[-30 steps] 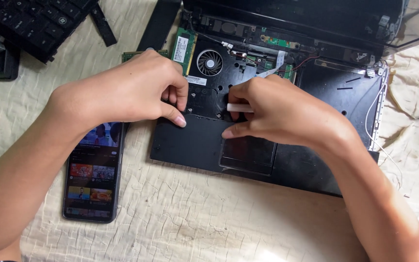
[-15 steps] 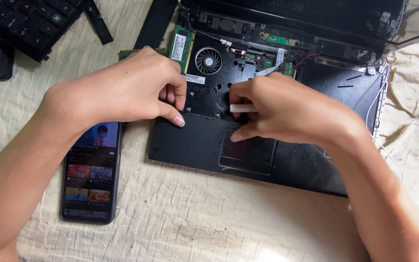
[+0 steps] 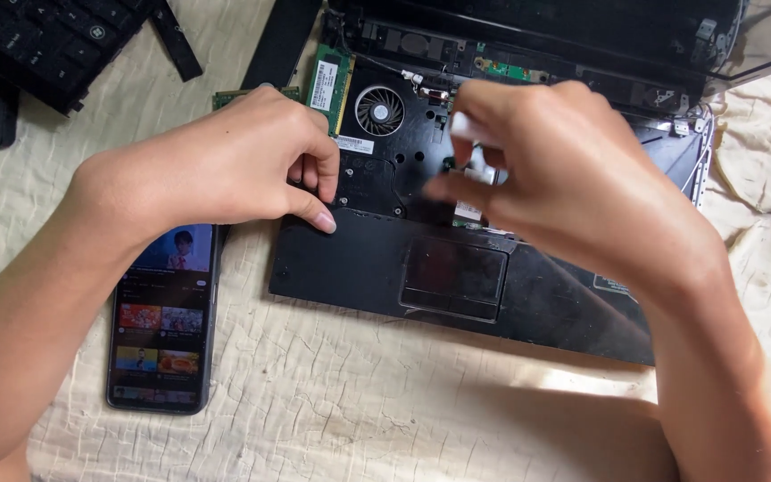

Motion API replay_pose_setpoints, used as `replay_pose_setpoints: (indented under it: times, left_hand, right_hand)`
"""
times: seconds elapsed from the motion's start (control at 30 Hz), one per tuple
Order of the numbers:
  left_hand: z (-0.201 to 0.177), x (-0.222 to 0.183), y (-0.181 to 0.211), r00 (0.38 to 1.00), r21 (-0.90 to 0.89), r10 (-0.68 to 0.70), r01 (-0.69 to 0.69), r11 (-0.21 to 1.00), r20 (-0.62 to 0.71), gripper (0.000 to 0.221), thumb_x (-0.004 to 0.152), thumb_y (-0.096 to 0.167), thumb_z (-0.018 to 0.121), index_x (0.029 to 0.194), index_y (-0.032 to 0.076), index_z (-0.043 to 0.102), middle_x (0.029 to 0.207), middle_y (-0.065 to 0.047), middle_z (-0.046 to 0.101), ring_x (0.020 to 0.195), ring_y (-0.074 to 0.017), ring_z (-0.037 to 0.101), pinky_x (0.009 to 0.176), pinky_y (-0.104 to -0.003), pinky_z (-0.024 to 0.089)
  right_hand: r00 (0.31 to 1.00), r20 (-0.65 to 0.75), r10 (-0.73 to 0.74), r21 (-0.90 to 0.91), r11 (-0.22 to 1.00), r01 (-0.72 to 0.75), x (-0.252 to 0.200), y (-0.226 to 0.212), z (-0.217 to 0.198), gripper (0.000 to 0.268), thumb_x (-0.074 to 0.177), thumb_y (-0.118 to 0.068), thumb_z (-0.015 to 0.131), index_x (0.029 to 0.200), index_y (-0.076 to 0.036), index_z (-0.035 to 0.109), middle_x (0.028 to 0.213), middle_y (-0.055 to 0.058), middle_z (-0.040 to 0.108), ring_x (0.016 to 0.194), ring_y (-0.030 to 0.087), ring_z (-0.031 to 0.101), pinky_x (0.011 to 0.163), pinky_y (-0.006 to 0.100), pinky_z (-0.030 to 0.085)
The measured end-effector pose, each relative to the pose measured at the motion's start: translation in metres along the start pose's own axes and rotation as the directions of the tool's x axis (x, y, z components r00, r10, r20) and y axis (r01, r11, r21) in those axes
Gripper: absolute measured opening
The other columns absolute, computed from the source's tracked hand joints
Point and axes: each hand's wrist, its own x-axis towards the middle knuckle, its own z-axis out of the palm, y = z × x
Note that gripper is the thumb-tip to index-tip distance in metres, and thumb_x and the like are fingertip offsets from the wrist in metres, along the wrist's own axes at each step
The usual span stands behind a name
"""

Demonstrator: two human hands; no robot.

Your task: Disassembling a laptop to remove RAM and disconnect internal ribbon cables using a prying tool.

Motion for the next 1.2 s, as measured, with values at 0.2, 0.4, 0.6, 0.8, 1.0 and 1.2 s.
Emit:
replay_pose_setpoints:
  times: [0.2, 0.4, 0.6, 0.8, 1.0, 1.2]
  left_hand:
    - [0.003, 0.003, -0.003, 1.000, 0.046, 0.015, -0.015, 0.999, -0.009, 0.024, 0.073, 0.032, 0.095, 0.069, 0.016, 0.078, 0.069, 0.003, 0.069, 0.069, -0.0142, 0.060, 0.084, -0.029, 0.046]
    - [0.001, 0.001, -0.003, 1.000, 0.019, 0.024, -0.024, 1.000, -0.004, 0.023, 0.074, 0.029, 0.095, 0.067, 0.015, 0.078, 0.066, 0.003, 0.068, 0.066, -0.0131, 0.060, 0.090, -0.028, 0.046]
    - [-0.002, -0.001, 0.006, 0.999, -0.023, -0.036, 0.037, 0.999, 0.024, 0.022, 0.074, 0.025, 0.096, 0.071, 0.012, 0.079, 0.074, 0.003, 0.072, 0.073, -0.0096, 0.064, 0.072, -0.027, 0.051]
    - [-0.001, -0.001, 0.005, 0.999, 0.021, -0.038, 0.037, 0.999, 0.020, 0.023, 0.076, 0.028, 0.094, 0.071, 0.013, 0.078, 0.071, 0.002, 0.067, 0.072, -0.0120, 0.058, 0.072, -0.029, 0.047]
    - [-0.001, -0.003, 0.004, 1.000, -0.017, -0.002, 0.002, 1.000, 0.002, 0.021, 0.076, 0.022, 0.093, 0.070, 0.011, 0.077, 0.073, 0.001, 0.073, 0.073, -0.0098, 0.066, 0.072, -0.027, 0.051]
    - [0.002, -0.004, 0.000, 0.998, 0.007, 0.059, -0.059, 0.998, -0.023, 0.023, 0.076, 0.026, 0.094, 0.072, 0.011, 0.077, 0.070, 0.000, 0.072, 0.072, -0.0125, 0.067, 0.077, -0.029, 0.052]
  right_hand:
    - [0.952, 0.306, 0.028, -0.068, 0.998, -0.008, 0.012, -0.017, 0.030, 0.059, 0.066, -0.050, 0.097, 0.101, -0.015, 0.064, 0.113, -0.002, 0.078, 0.103, 0.035, 0.071, 0.073, 0.049, 0.054]
    - [0.962, -0.249, -0.110, -0.010, 0.994, 0.111, -0.005, 0.003, 0.006, 0.019, 0.096, -0.008, 0.068, 0.090, -0.006, 0.049, 0.068, 0.008, 0.058, 0.058, 0.031, 0.047, 0.058, 0.042, 0.035]
    - [0.985, 0.130, 0.110, -0.146, 0.985, -0.091, -0.006, -0.009, -0.001, 0.054, 0.073, -0.055, 0.091, 0.086, -0.011, 0.061, 0.104, -0.003, 0.080, 0.097, 0.037, 0.073, 0.069, 0.051, 0.053]
    - [0.954, 0.269, 0.132, -0.185, 0.979, -0.083, 0.009, -0.021, 0.023, 0.047, 0.080, -0.054, 0.087, 0.095, -0.016, 0.063, 0.085, 0.006, 0.076, 0.085, 0.039, 0.069, 0.064, 0.054, 0.049]
    - [0.994, -0.113, -0.013, -0.184, 0.983, -0.008, -0.012, 0.018, -0.004, 0.055, 0.097, -0.039, 0.077, 0.069, -0.011, 0.039, 0.055, 0.006, 0.044, 0.058, 0.033, 0.037, 0.063, 0.041, 0.032]
    - [0.988, -0.151, 0.017, -0.241, 0.969, -0.054, -0.027, 0.038, -0.016, 0.066, 0.108, -0.055, 0.076, 0.069, -0.010, 0.047, 0.056, 0.004, 0.046, 0.053, 0.022, 0.044, 0.064, 0.038, 0.037]
